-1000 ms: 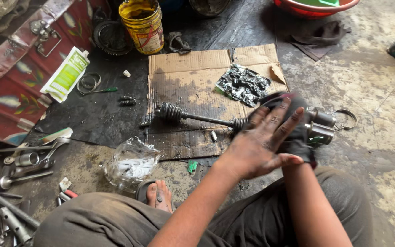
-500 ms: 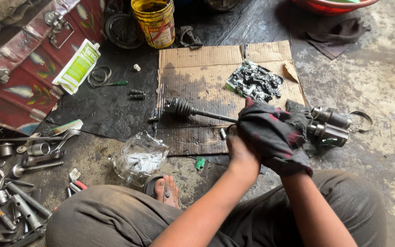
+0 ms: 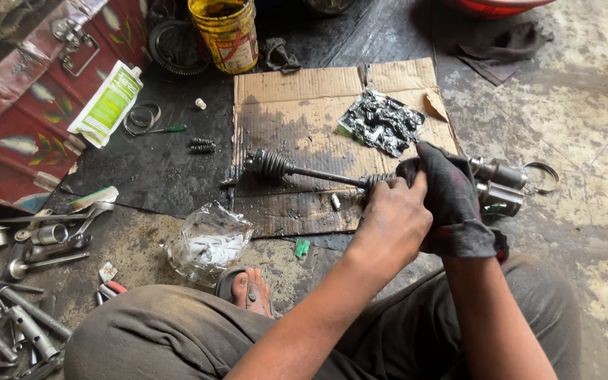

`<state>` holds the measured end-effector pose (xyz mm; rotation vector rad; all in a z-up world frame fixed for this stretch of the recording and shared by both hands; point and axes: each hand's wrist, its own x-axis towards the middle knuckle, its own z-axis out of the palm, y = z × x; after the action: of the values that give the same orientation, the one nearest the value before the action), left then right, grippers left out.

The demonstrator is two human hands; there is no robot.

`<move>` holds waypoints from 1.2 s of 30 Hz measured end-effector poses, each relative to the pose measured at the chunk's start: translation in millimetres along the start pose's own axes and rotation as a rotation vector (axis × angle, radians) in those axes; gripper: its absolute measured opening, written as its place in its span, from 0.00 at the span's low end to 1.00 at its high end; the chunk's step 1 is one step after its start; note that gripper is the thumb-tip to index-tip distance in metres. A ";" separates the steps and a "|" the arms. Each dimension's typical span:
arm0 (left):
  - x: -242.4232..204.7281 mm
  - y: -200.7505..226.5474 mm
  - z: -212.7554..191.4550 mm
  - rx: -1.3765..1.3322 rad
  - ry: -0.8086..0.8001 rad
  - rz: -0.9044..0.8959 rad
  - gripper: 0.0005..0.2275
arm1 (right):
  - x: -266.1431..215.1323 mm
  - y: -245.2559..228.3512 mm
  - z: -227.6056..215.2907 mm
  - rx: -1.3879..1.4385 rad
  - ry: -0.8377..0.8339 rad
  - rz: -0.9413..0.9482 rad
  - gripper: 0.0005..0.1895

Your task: The person applies grease to a CV axle joint and wipes their hands and the part with a cloth while sitting on the floor.

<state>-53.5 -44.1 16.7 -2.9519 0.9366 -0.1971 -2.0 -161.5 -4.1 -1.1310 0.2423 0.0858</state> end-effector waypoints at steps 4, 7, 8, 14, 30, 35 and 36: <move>-3.4 -28.4 -22.8 -0.237 0.145 0.066 0.11 | 20.8 2.8 -16.4 0.209 -0.065 -0.070 0.11; -6.8 -37.9 -28.7 -0.284 0.202 0.131 0.16 | 27.5 -6.5 -41.9 0.186 -0.209 -0.312 0.11; -6.3 -39.5 -28.4 -0.267 0.175 0.126 0.15 | 27.8 -8.5 -47.6 0.157 -0.199 -0.325 0.11; 4.4 -43.8 6.9 -0.205 0.002 0.142 0.10 | 16.6 -4.3 -63.0 -0.019 -0.172 -0.320 0.11; -13.9 -35.2 -31.6 -0.701 0.158 0.337 0.24 | 9.1 16.3 -45.9 -0.219 -0.278 -0.270 0.14; -19.3 -50.7 -24.8 -1.166 0.252 0.359 0.25 | -0.8 25.4 -49.3 -0.314 -0.303 -0.246 0.15; -14.9 -54.6 -16.9 -1.262 0.293 0.362 0.27 | -2.7 29.2 -47.4 -0.341 -0.307 -0.242 0.15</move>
<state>-36.6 9.2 35.8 -3.6942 2.3101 0.0046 -17.2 -191.8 -48.4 -1.4582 -0.1910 0.0867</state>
